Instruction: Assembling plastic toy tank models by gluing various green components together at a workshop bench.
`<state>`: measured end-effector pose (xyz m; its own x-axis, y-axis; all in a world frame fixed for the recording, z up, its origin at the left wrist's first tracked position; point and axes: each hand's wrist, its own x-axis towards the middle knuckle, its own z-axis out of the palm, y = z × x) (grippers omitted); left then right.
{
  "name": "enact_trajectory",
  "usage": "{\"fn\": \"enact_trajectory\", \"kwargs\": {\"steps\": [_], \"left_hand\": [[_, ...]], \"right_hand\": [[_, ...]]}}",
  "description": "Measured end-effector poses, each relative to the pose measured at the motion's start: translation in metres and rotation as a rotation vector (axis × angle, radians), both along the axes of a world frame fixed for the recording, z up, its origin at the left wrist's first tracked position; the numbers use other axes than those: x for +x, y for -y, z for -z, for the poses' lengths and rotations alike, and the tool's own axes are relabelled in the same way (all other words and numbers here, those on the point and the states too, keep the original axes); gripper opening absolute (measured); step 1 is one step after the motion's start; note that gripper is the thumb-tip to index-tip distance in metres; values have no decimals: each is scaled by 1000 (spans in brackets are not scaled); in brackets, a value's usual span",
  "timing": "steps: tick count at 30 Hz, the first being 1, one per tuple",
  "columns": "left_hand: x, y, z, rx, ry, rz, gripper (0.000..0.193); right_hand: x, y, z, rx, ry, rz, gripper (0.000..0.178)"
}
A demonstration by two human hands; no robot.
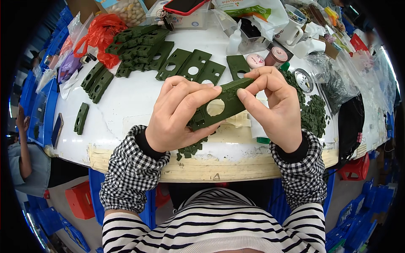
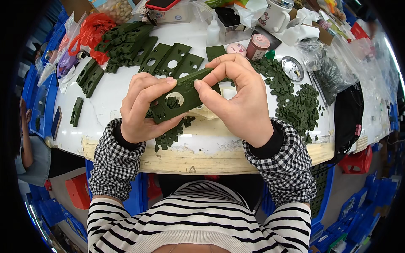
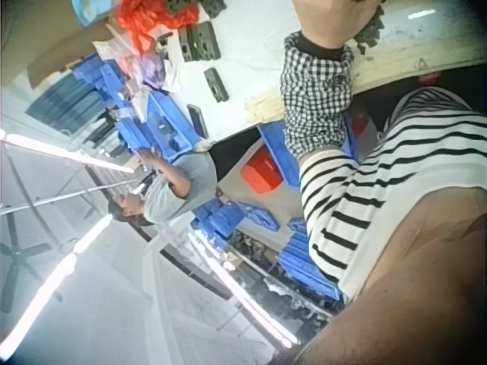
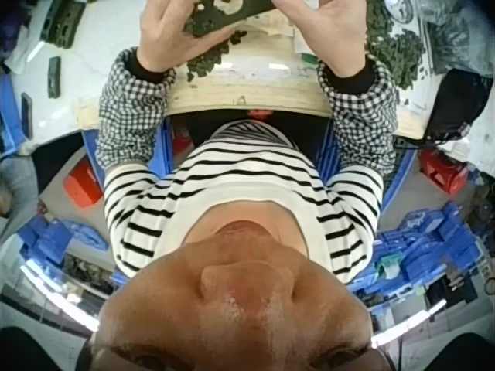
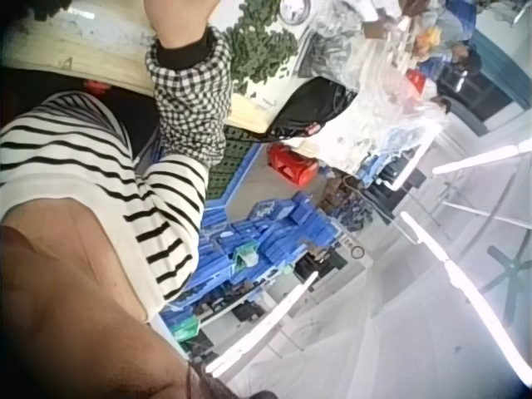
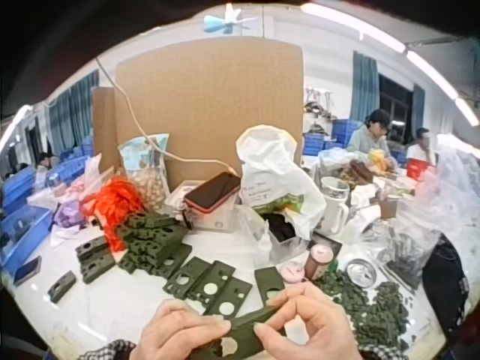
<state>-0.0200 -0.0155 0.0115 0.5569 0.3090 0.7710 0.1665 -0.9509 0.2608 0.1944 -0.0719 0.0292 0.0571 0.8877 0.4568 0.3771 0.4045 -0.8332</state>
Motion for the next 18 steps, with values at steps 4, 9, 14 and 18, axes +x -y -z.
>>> {"fn": "enact_trajectory", "kwargs": {"steps": [4,9,14,18], "left_hand": [[1,-1,0,-3,7,9,60],[0,-2,0,-7,1,15,59],[-6,-9,-2,-16,36,-62,58],[-11,-16,-1,-87,121,-154,56]], "right_hand": [[1,0,0,2,-8,-15,13],[1,0,-1,10,5,-15,13],[2,-1,-7,135,74,77,17],[-14,12,-20,144,328,-73,12]]}}
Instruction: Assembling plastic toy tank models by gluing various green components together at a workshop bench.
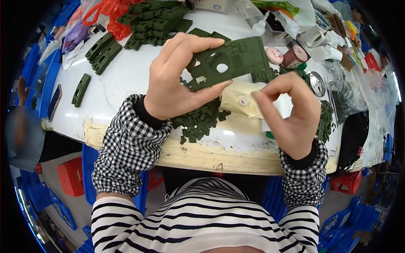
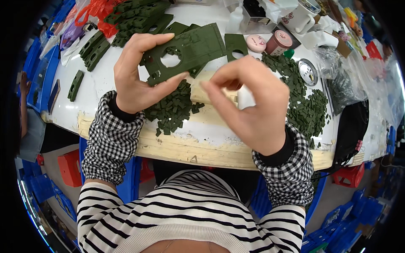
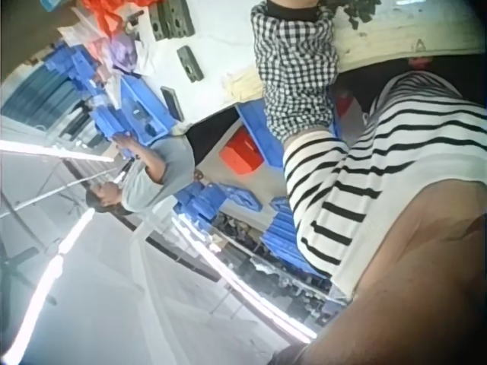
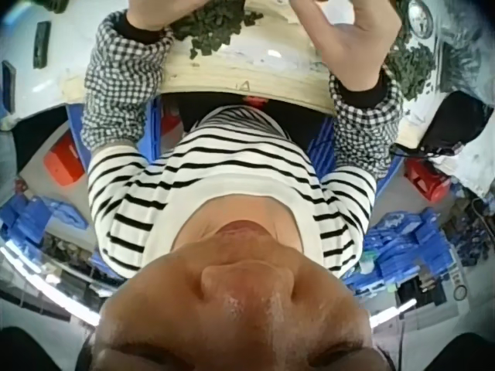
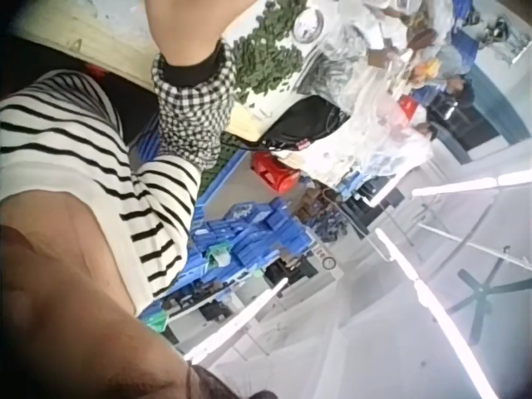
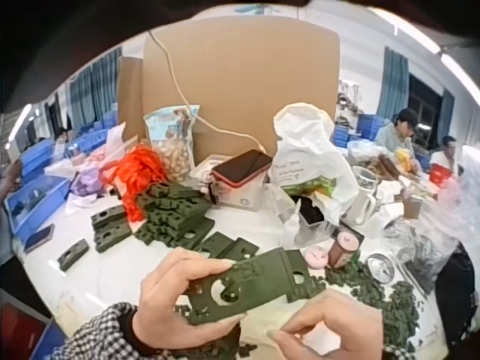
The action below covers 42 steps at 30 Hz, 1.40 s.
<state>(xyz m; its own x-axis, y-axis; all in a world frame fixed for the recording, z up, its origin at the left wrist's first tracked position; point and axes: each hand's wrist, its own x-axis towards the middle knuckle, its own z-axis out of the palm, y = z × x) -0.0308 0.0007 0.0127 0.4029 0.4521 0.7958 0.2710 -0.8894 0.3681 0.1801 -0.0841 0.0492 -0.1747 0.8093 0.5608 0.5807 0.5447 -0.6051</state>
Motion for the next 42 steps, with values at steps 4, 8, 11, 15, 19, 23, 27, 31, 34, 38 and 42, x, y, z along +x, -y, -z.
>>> {"fn": "enact_trajectory", "kwargs": {"steps": [4,8,11,15,19,23,27,31,34,38,42], "left_hand": [[-1,-5,4,-34,27,-16,55],[-3,-4,5,-36,11,-23,54],[-2,-4,6,-51,14,-23,53],[-1,-5,8,-85,10,-11,60],[1,-7,15,-258,68,42,63],[1,-6,14,-385,77,83,59],[3,-6,15,-413,91,111,59],[3,-5,14,-464,83,98,60],[4,-7,17,-480,130,109,60],[4,-7,16,-523,166,147,60],[0,-10,17,-527,140,189,61]], "right_hand": [[-17,15,28,-47,436,-250,16],[-33,25,42,-61,673,-215,18],[-39,27,48,11,758,-179,13],[-42,29,56,85,822,-185,10],[-47,34,54,92,1004,-194,24],[-51,36,54,114,1034,-164,22],[-53,33,59,112,989,-147,17],[-51,26,64,194,867,-131,8],[-51,26,61,96,899,-129,9],[-50,25,62,104,816,-112,9],[-46,21,38,244,471,-136,10]]}}
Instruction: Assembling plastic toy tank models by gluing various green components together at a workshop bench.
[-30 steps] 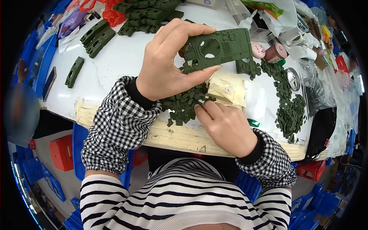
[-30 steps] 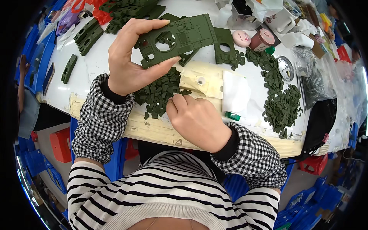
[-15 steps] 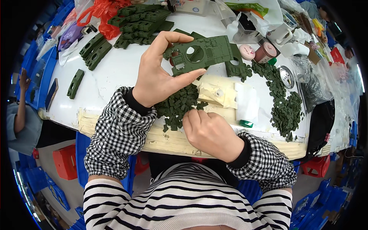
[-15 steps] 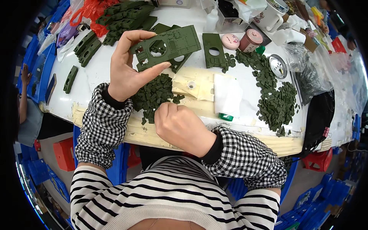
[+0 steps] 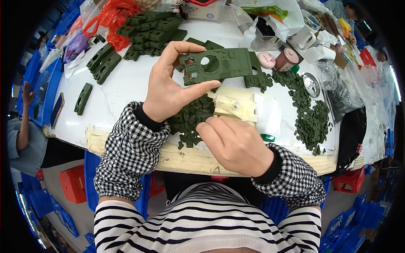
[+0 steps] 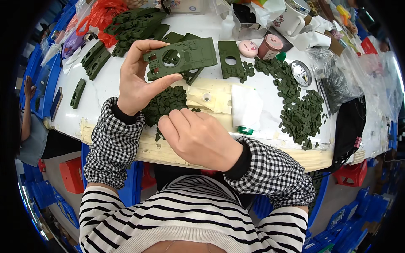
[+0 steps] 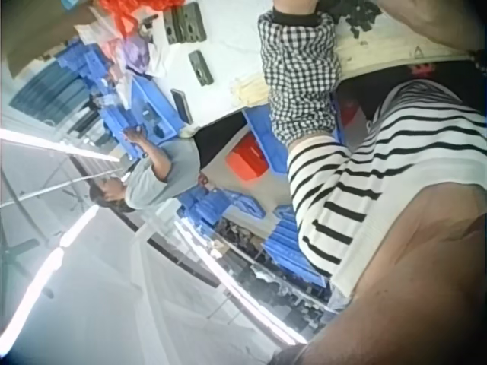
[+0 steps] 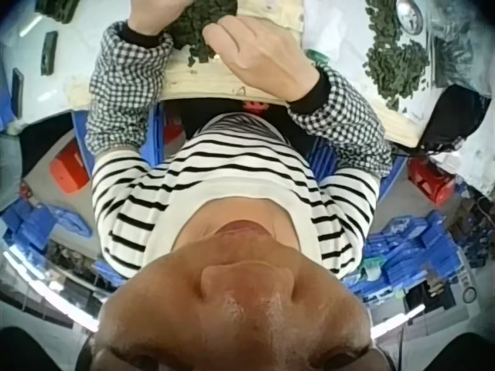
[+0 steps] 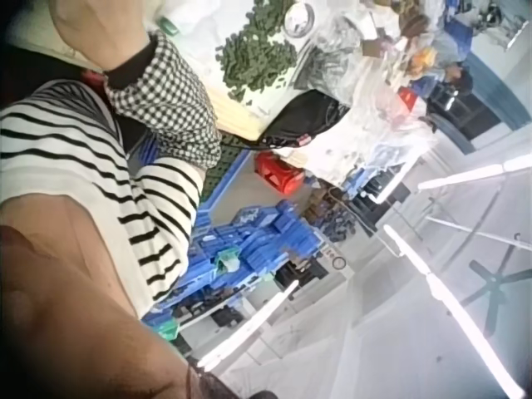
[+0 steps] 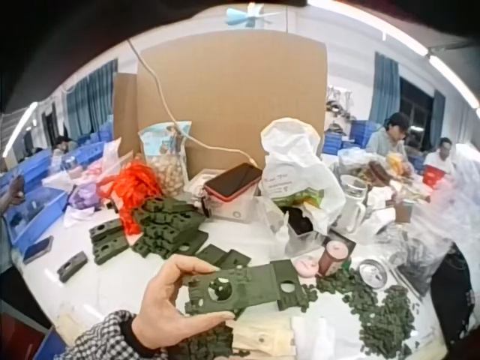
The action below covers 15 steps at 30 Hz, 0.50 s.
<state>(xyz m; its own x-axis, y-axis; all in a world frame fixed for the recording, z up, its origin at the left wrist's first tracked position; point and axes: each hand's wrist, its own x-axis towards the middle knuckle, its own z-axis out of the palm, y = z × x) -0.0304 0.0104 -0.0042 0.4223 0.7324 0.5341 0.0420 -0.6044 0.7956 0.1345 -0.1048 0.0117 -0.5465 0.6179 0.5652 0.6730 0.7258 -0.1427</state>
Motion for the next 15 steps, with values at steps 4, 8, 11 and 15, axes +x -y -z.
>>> {"fn": "enact_trajectory", "kwargs": {"steps": [4,8,11,15], "left_hand": [[7,12,-8,-145,131,141,61],[5,21,-10,-317,132,324,67],[2,18,-13,-342,-36,444,77],[11,31,-19,-593,172,560,80]], "right_hand": [[22,-8,-31,59,-293,8,16],[40,-1,-59,-278,-699,180,13],[54,5,-66,-452,-774,173,9],[54,-9,-59,-393,-630,97,11]]}}
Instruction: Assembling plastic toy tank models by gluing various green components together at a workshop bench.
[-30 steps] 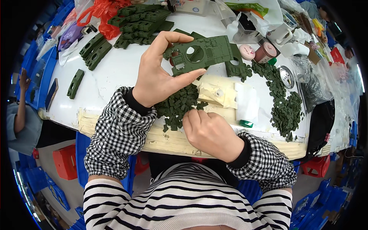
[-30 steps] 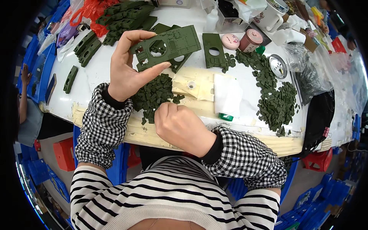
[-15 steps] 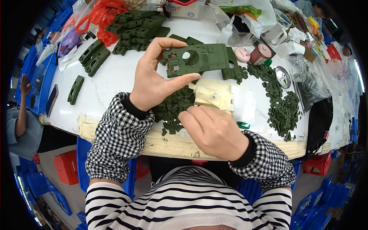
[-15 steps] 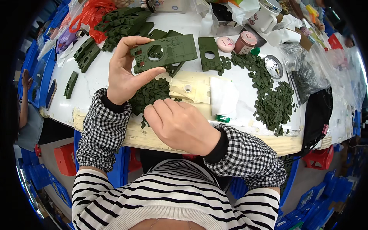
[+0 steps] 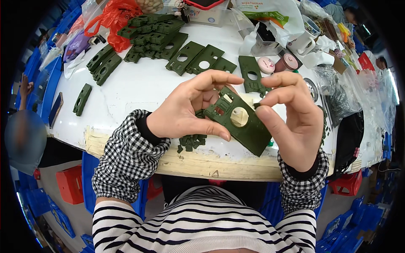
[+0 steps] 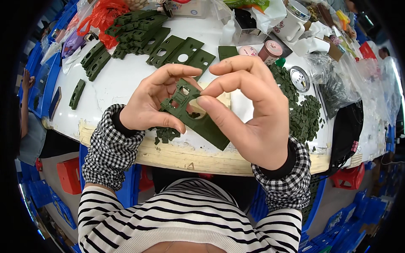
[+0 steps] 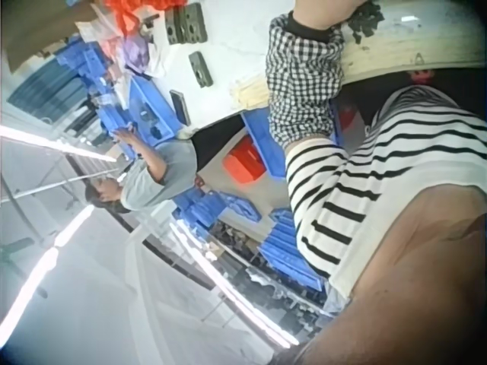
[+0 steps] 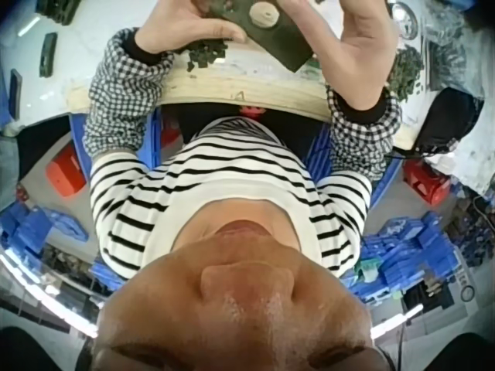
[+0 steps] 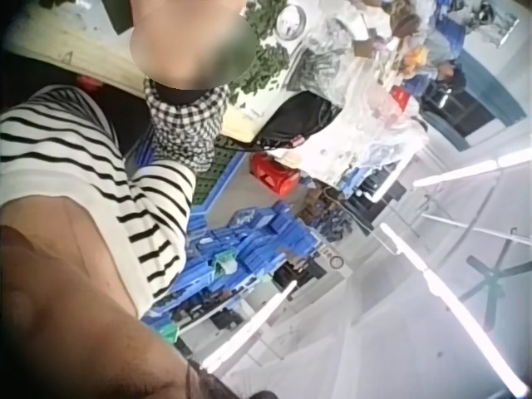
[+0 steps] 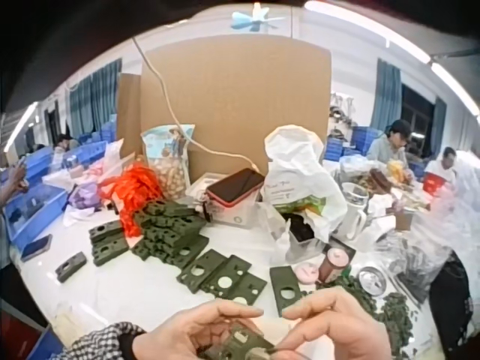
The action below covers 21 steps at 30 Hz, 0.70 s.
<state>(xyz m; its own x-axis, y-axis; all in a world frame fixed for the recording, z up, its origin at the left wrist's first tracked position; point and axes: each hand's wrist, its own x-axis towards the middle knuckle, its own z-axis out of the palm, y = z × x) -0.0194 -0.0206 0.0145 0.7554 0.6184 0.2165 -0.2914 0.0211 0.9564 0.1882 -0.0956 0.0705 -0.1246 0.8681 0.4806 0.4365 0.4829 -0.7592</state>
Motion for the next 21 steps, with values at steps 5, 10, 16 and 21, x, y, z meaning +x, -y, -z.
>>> {"fn": "enact_trajectory", "kwargs": {"steps": [5,10,16,21], "left_hand": [[0,1,1,77,-123,85,75],[-1,1,0,107,-234,87,73],[-2,0,4,153,-206,86,74],[-2,0,5,165,-218,90,73]], "right_hand": [[-8,-3,18,-146,13,-81,9],[-11,-1,20,-209,95,-102,6],[-13,-4,27,-182,74,-126,8],[-12,-5,29,-194,57,-121,8]]}}
